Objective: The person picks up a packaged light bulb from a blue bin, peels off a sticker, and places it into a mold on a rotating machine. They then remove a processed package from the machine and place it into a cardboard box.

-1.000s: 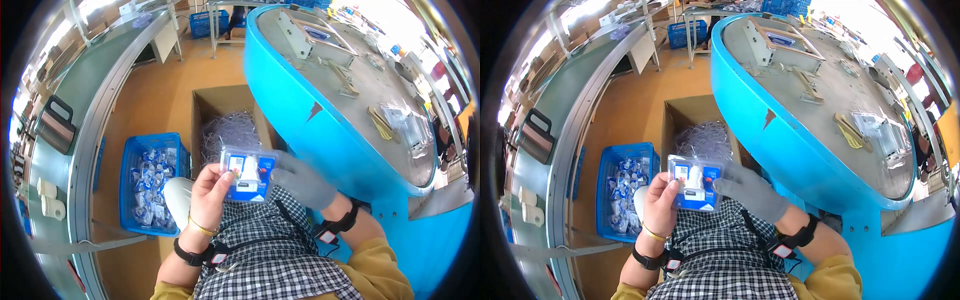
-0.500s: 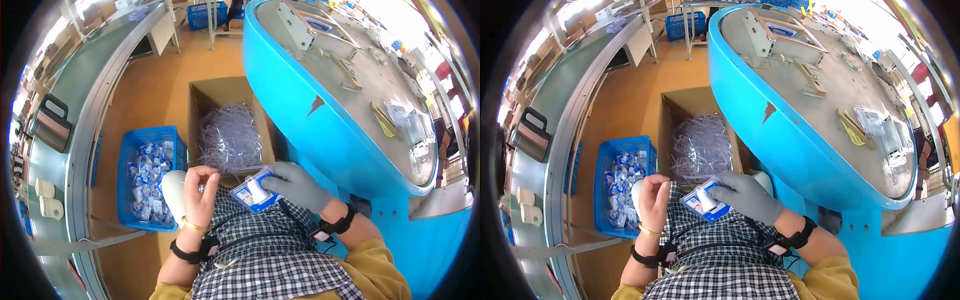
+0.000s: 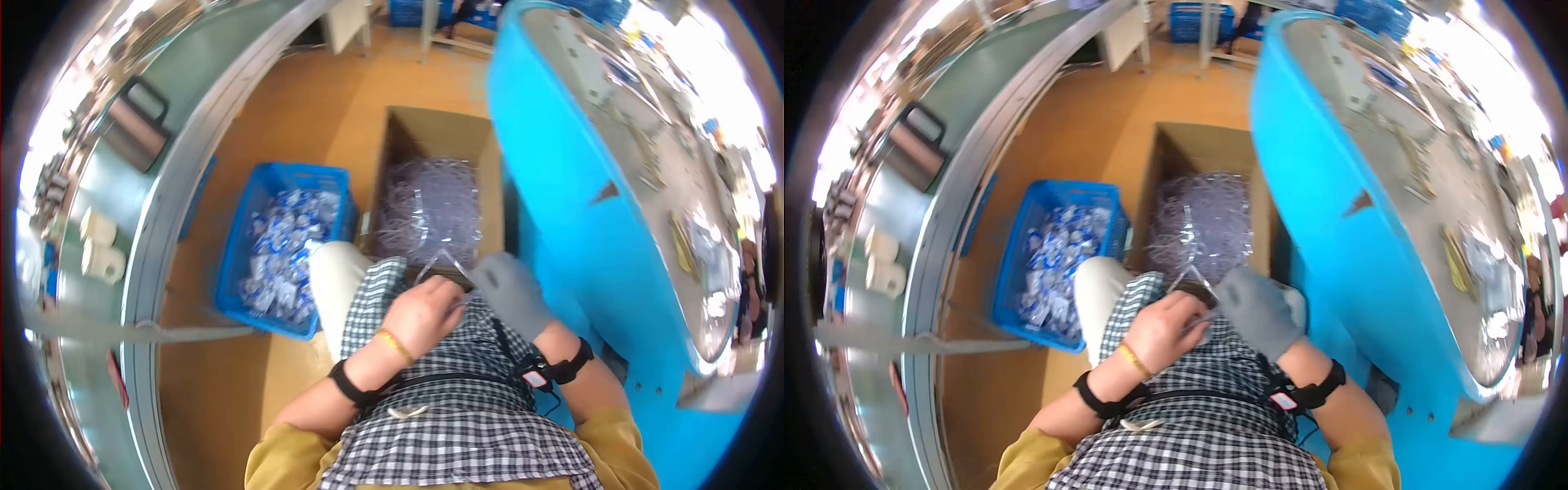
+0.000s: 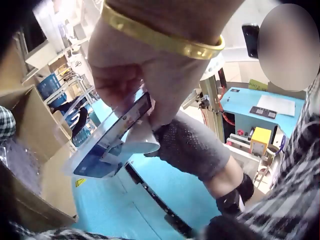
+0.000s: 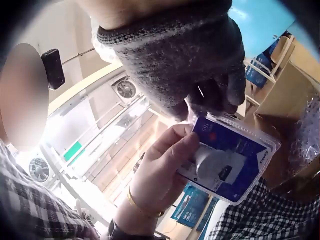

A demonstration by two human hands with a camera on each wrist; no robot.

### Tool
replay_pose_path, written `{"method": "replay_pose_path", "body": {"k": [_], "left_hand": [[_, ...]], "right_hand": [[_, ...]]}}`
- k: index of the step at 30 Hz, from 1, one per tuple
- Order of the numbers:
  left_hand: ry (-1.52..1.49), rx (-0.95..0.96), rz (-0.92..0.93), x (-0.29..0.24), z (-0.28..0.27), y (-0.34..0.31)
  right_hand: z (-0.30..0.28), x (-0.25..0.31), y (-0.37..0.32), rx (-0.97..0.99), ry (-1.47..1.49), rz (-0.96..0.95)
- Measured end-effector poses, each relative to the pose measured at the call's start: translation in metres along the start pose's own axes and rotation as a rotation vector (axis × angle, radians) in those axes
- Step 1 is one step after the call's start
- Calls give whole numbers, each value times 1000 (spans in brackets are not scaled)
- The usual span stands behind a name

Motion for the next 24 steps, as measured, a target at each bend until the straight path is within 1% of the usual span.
{"method": "replay_pose_path", "body": {"k": [1,3,4,5,7,8,9,11,12,13,16,17,19,20,21,22,24], "left_hand": [[0,-2,-23,4,-3,-4],[-8,-83,-95,8,-22,-13],[-40,-132,-142,12,-31,-16],[-27,-159,-157,15,-38,-18],[14,-166,-112,21,-48,-24],[5,-143,-116,24,-47,-26],[-5,-138,-110,24,-45,-27],[5,-137,-138,23,-44,-29],[9,-130,-131,25,-44,-30],[13,-146,-137,27,-45,-31],[-2,-173,-99,26,-48,-32],[-4,-178,-100,25,-52,-32],[-47,-213,-120,27,-64,-34],[-62,-271,-87,23,-75,-38],[-29,-349,-60,26,-86,-43],[-13,-413,-98,29,-99,-52],[37,-557,-229,41,-133,-72]], "right_hand": [[6,-9,4,-7,-58,57],[32,-46,13,39,28,166],[35,-46,14,118,202,215],[34,-32,17,136,209,187],[34,4,18,263,610,171],[19,33,22,216,521,19],[18,44,25,230,525,2],[20,66,27,248,137,-183],[27,63,28,199,178,-203],[33,62,29,207,178,-218],[45,51,33,238,302,-20],[50,48,36,241,299,-22],[61,27,48,99,230,36],[64,21,54,91,221,45],[64,9,62,71,247,114],[63,-8,68,39,265,193],[78,-48,79,36,225,284]]}}
Point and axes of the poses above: each hand's wrist, its own y-axis towards the middle knuckle, its own z-axis out of the palm, x = y × z, the point moved 6 cm from there along y, towards the middle knuckle, and after that the axes turned 15 degrees about -y, right-handed, at the moved point
